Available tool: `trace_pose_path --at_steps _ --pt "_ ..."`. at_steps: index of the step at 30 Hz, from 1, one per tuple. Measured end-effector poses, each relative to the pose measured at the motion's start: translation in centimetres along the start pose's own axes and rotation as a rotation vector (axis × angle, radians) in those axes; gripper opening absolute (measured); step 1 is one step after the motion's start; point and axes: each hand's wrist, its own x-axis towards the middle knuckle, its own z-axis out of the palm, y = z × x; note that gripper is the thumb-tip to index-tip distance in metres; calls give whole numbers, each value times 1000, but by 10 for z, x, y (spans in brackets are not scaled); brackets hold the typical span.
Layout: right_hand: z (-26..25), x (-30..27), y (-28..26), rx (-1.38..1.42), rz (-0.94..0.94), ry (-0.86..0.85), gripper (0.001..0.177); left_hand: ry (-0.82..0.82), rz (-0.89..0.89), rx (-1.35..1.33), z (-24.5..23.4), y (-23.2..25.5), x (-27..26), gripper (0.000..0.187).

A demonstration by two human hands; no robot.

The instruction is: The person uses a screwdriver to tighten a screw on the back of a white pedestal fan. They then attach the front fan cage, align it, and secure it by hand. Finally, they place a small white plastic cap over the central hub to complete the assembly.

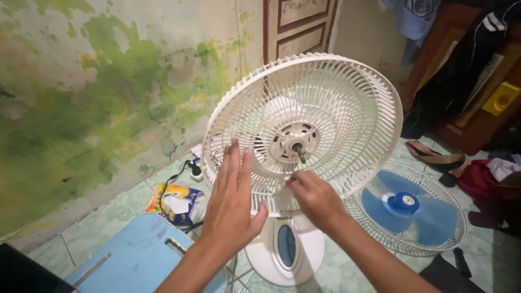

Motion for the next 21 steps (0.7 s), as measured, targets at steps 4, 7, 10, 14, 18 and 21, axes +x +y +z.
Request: trace_pose_path --at_steps 4,7,10,14,18,21 --pt "-26 1 1 76 135 169 17 -39 26 88 11 1 8 103" --pt "-31 13 -3 173 234 290 15 -64 14 87 20 6 9 104" --pt "-36 16 -2 219 257 270 16 -54 30 107 27 10 8 103" --pt "-40 11 1 244 293 110 15 -91 22 159 28 7 7 102" --pt "-49 9 15 301 361 181 16 -132 23 250 27 6 8 101" --pt "-51 15 27 283 457 325 18 -106 55 294 28 6 8 102"
